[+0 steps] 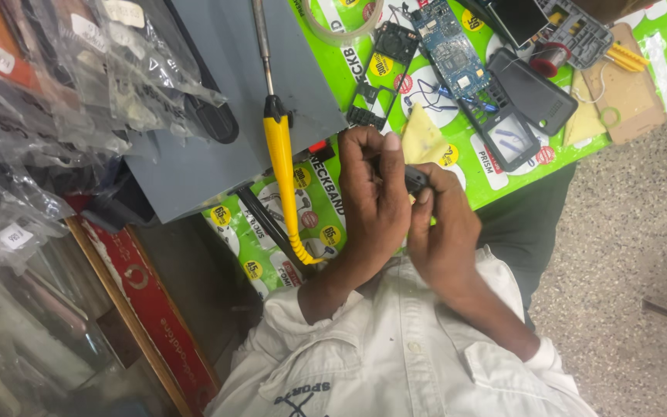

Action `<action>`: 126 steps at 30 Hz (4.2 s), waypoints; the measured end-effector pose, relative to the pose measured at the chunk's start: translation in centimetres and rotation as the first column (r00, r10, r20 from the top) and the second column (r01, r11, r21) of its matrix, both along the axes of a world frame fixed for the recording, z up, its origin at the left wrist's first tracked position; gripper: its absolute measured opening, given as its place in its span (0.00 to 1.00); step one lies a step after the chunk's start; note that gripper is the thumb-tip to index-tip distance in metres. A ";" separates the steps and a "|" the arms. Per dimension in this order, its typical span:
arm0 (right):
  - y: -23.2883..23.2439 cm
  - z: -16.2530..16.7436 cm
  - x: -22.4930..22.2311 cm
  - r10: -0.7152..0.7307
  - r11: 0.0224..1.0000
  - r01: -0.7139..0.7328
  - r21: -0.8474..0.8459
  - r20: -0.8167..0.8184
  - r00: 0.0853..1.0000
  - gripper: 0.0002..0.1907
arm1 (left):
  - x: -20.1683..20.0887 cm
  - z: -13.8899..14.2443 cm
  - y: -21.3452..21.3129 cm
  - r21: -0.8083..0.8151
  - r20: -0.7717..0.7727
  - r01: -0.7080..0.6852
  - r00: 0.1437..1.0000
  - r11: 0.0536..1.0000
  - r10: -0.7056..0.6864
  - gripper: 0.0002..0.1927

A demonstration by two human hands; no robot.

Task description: The person assembles a feature phone by inserting the motherboard into the casing, attaching the keypad, and securing the back cover. They handle the phone parts and tools on a cluttered workbench.

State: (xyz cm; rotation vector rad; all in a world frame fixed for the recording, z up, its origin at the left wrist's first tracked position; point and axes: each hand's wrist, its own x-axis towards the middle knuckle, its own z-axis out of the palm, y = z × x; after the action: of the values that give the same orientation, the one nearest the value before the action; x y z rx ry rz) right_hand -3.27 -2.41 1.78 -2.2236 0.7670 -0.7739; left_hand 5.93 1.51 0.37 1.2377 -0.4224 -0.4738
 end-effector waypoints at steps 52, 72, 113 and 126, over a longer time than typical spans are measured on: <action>-4.9 -0.2 -6.6 0.312 0.802 -0.417 0.427 0.296 0.903 0.17 | -0.2 -1.7 0.7 -0.316 -0.355 0.197 0.882 0.928 -0.309 0.22; -2.8 -4.6 -7.0 0.070 0.997 -0.058 -0.045 0.328 0.942 0.29 | 0.6 -4.3 2.1 -0.386 -0.276 0.179 0.914 0.905 -0.299 0.13; -5.1 -3.2 -4.1 -0.153 0.515 -0.369 0.774 0.506 0.849 0.08 | -1.0 1.8 -0.3 0.061 0.078 0.364 0.926 0.929 -0.368 0.29; -5.4 0.2 -1.8 -0.468 0.394 -0.487 0.780 0.626 0.624 0.10 | -1.5 3.5 -0.7 0.338 0.220 0.342 0.877 0.877 -0.427 0.21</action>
State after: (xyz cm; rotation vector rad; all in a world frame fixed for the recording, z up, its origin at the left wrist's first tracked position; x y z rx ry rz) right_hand -5.02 -7.85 1.94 -0.6357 0.4760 -0.8814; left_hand 4.43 0.83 3.82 1.5211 -0.8901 -0.7209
